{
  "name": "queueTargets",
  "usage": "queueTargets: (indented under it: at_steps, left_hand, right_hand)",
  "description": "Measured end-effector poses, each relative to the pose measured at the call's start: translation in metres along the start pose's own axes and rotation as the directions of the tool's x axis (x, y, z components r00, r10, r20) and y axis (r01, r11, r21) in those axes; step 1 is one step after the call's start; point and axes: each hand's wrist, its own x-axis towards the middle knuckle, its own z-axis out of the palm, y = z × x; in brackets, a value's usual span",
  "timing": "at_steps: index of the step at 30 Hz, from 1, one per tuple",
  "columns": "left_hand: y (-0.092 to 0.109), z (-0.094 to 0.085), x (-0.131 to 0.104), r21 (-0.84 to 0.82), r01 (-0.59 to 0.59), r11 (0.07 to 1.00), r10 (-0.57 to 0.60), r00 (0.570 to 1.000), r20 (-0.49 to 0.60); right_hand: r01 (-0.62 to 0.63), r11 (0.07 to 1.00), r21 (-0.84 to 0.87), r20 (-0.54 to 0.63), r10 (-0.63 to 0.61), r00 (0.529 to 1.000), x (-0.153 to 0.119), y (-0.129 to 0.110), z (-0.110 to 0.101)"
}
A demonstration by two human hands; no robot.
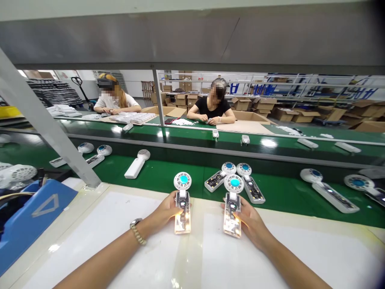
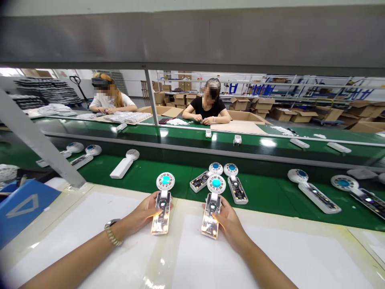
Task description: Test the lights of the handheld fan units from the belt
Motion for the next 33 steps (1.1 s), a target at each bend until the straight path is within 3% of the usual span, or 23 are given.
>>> queueTargets:
  at_steps: [33]
  left_hand:
    - [0.0002, 0.0047, 0.0004, -0.025, -0.010, 1.000, 0.009, 0.999, -0.052]
  right_hand:
    - [0.039, 0.998, -0.052, 0.014, -0.038, 0.999, -0.0024, 0.0032, 0.0004]
